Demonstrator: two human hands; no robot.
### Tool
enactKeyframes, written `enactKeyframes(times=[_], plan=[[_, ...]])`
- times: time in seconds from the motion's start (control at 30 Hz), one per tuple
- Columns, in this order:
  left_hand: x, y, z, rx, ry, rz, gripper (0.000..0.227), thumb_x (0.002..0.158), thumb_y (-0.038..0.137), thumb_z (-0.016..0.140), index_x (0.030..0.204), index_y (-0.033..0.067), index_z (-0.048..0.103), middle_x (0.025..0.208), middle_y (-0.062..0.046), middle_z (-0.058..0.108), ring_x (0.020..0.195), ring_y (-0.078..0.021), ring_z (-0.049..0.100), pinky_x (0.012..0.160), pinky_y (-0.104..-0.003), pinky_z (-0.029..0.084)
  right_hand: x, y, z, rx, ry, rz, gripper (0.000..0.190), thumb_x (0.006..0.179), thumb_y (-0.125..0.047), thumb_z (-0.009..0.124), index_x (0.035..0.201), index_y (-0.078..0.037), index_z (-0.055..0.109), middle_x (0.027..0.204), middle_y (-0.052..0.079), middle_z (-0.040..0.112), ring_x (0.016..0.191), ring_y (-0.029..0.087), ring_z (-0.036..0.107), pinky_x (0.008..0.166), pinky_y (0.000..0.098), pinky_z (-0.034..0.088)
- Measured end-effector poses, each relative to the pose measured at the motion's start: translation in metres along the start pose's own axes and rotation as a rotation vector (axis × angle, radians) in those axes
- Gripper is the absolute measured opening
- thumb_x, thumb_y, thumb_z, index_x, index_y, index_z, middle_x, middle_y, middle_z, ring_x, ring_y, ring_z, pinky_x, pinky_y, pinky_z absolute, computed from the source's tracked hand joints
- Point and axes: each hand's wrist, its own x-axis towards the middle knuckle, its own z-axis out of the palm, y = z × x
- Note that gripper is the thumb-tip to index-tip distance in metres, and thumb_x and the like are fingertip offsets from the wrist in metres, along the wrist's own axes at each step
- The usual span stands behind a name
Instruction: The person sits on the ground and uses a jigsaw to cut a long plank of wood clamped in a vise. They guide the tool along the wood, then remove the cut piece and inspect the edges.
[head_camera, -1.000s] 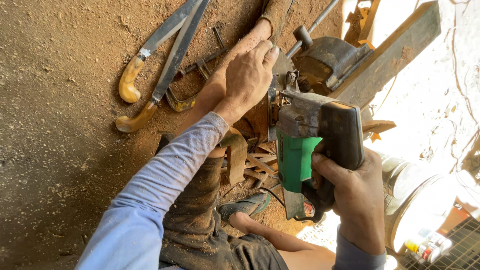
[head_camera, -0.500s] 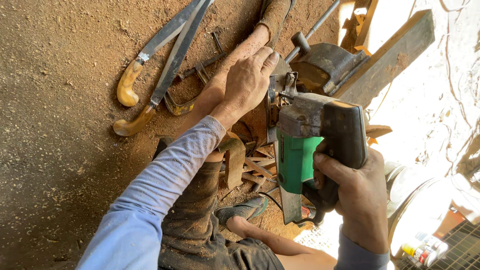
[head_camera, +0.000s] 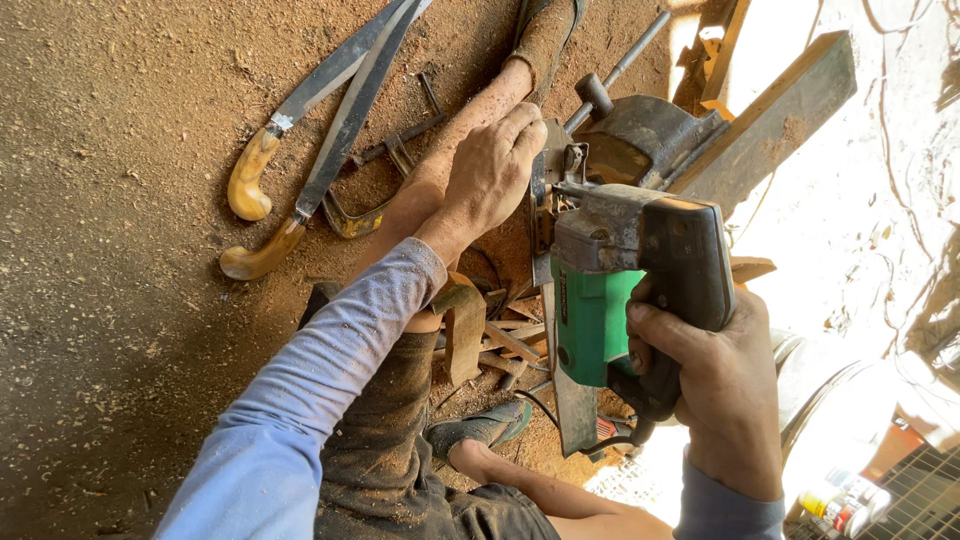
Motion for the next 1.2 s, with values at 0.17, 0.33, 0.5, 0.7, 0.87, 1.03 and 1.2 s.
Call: enactKeyframes(times=[0.17,0.33,0.5,0.7,0.87,1.03,1.2], plan=[[-0.001,0.007,-0.002,-0.036,0.028,0.02,0.038,0.103,0.04,0.044,0.115,0.0137,0.069,0.078,-0.007,0.072,0.068,-0.0186,0.071,0.068,-0.038,0.057,0.002,-0.002,-0.001,-0.024,0.008,0.005,0.011,0.077,0.001,0.068,0.088,0.003,0.069,0.063,0.009,0.062,0.048,0.016,0.056,0.047,0.0291,0.045],[-0.002,0.008,-0.002,-0.004,0.048,0.035,0.038,0.103,0.041,0.046,0.114,0.0134,0.07,0.078,-0.01,0.073,0.074,-0.0245,0.073,0.073,-0.041,0.056,0.006,0.0,-0.005,-0.009,-0.015,-0.008,0.011,0.077,0.0,0.069,0.088,0.003,0.069,0.063,0.009,0.062,0.049,0.015,0.056,0.047,0.0287,0.045],[-0.002,0.007,-0.002,-0.008,0.062,0.046,0.039,0.102,0.042,0.047,0.117,0.0127,0.069,0.082,-0.011,0.075,0.078,-0.0264,0.074,0.077,-0.042,0.056,0.011,-0.002,-0.006,-0.039,-0.013,-0.027,0.012,0.076,0.0,0.07,0.088,0.003,0.07,0.065,0.008,0.063,0.049,0.015,0.057,0.048,0.0283,0.046],[-0.001,0.009,-0.003,-0.022,0.054,0.036,0.04,0.103,0.042,0.044,0.114,0.0134,0.07,0.079,-0.01,0.073,0.073,-0.0254,0.073,0.071,-0.042,0.056,0.012,-0.006,-0.002,-0.049,-0.015,-0.022,0.012,0.077,0.001,0.071,0.088,0.003,0.07,0.066,0.008,0.065,0.051,0.015,0.057,0.048,0.0281,0.045],[-0.002,-0.004,0.004,-0.059,0.029,0.003,0.035,0.104,0.036,0.044,0.1,0.0119,0.069,0.072,-0.009,0.068,0.065,-0.0221,0.071,0.064,-0.04,0.056,0.006,-0.004,-0.006,-0.101,-0.012,0.048,0.016,0.074,-0.005,0.072,0.087,0.004,0.072,0.065,0.01,0.066,0.05,0.016,0.059,0.047,0.0291,0.045],[0.007,-0.032,0.014,0.045,-0.039,-0.066,0.032,0.106,0.031,0.043,0.096,0.0106,0.065,0.078,-0.008,0.068,0.066,-0.0221,0.068,0.055,-0.039,0.055,-0.046,0.032,-0.053,-0.082,0.027,0.239,0.037,0.076,-0.008,0.08,0.11,0.007,0.073,0.07,0.022,0.066,0.051,0.027,0.06,0.04,0.0407,0.044],[0.002,-0.036,-0.014,-0.343,-0.019,0.297,0.032,0.112,0.019,0.048,0.134,-0.0037,0.056,0.124,-0.016,0.064,0.107,-0.0193,0.065,0.083,-0.03,0.057,-0.112,0.097,-0.121,-0.152,0.027,0.251,0.047,0.066,-0.003,0.081,0.111,0.006,0.071,0.09,0.018,0.076,0.081,0.024,0.075,0.074,0.0356,0.056]])
